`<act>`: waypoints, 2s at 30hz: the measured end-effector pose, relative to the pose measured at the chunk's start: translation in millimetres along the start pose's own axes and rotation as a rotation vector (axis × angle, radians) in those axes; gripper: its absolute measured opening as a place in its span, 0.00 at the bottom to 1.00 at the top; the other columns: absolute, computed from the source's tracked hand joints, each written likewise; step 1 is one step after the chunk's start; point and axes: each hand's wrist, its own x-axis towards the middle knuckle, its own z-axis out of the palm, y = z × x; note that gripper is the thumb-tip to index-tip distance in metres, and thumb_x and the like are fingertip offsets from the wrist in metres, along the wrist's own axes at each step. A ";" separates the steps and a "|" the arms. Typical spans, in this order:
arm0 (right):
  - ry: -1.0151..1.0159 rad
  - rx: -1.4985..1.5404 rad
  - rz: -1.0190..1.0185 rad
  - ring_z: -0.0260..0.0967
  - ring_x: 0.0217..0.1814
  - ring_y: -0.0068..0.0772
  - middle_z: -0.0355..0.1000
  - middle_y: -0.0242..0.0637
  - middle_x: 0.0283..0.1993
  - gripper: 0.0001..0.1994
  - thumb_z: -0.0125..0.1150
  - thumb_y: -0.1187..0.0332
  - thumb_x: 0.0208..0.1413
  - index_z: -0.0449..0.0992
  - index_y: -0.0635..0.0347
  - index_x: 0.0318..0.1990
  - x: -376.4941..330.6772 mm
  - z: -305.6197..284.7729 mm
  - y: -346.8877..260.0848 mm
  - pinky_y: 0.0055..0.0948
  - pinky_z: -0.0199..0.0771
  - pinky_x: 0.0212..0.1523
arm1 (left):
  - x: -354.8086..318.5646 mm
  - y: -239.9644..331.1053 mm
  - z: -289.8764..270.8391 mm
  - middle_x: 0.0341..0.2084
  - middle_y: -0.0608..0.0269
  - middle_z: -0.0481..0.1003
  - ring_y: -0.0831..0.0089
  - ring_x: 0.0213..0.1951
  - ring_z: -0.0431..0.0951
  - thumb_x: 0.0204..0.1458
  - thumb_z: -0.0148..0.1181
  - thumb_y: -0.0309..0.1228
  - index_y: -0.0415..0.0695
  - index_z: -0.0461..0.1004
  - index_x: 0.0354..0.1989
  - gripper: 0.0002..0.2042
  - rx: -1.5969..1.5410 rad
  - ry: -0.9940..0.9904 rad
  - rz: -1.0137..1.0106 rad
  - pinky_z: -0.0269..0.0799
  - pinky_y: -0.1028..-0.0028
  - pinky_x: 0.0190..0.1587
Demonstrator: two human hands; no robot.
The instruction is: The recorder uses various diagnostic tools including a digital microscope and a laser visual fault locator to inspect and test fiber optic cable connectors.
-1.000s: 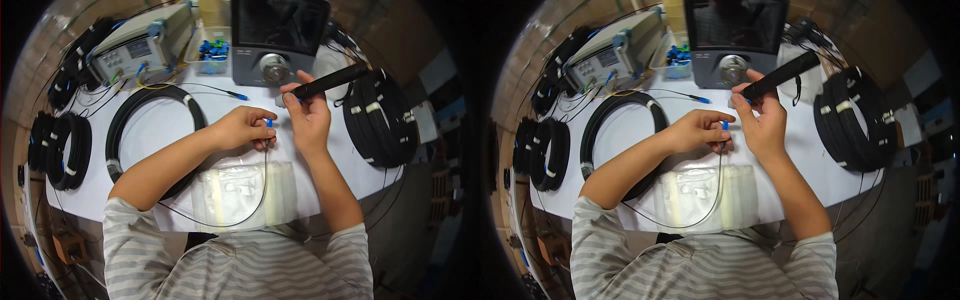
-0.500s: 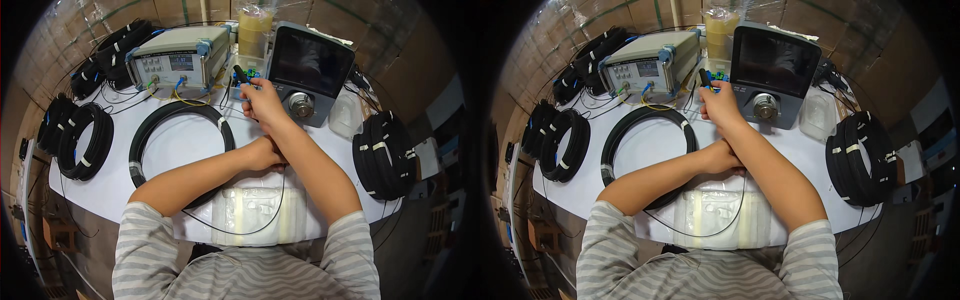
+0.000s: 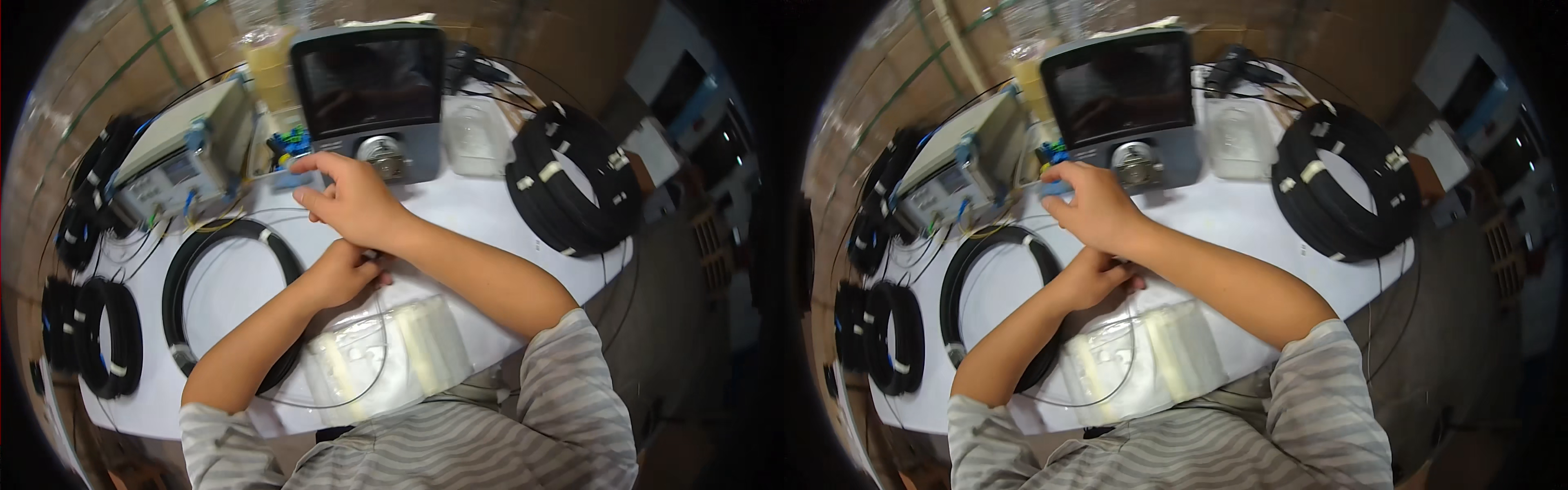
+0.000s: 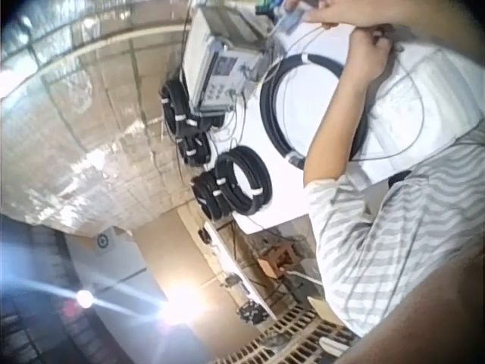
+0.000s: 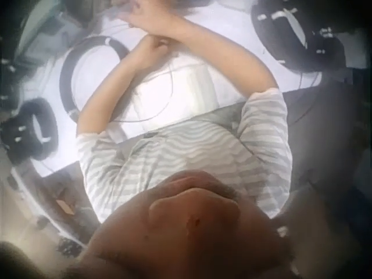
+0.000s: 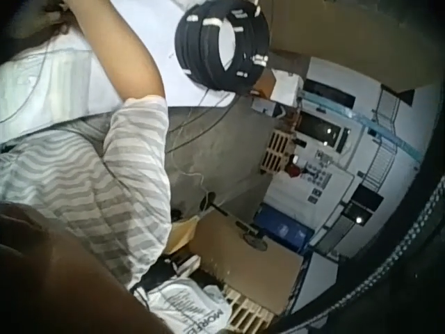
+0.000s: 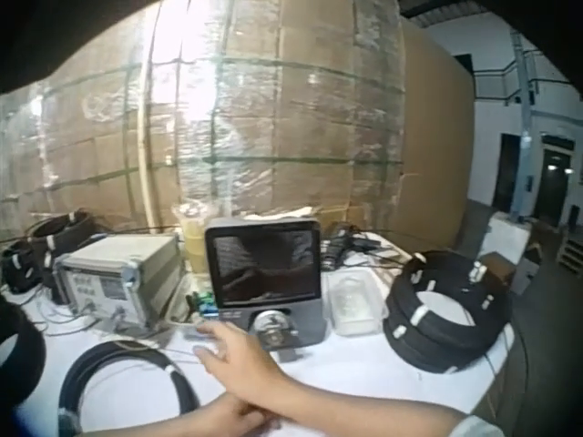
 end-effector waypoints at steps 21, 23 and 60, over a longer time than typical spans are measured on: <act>-0.258 -1.553 0.339 0.80 0.47 0.48 0.81 0.47 0.42 0.10 0.63 0.77 0.47 0.85 0.61 0.38 19.3 -226.2 89.5 0.42 0.81 0.45 | 11.2 22.1 5.8 0.38 0.57 0.81 0.83 0.27 0.71 0.64 0.54 0.21 0.41 0.62 0.45 0.07 -0.048 0.079 -0.184 0.69 0.80 0.28; -0.265 -1.506 0.306 0.80 0.47 0.48 0.81 0.47 0.42 0.09 0.64 0.76 0.46 0.84 0.63 0.37 16.2 -226.4 82.0 0.42 0.81 0.45 | 9.3 20.2 6.1 0.37 0.58 0.81 0.83 0.26 0.71 0.63 0.56 0.23 0.43 0.63 0.44 0.07 -0.071 0.062 -0.162 0.69 0.81 0.27; -0.301 -1.190 0.431 0.79 0.40 0.47 0.81 0.45 0.37 0.13 0.75 0.65 0.43 0.85 0.58 0.37 18.4 -235.1 97.2 0.40 0.78 0.44 | 3.4 24.9 8.0 0.39 0.56 0.81 0.82 0.26 0.70 0.64 0.53 0.20 0.40 0.62 0.45 0.07 -0.063 0.000 -0.188 0.70 0.80 0.29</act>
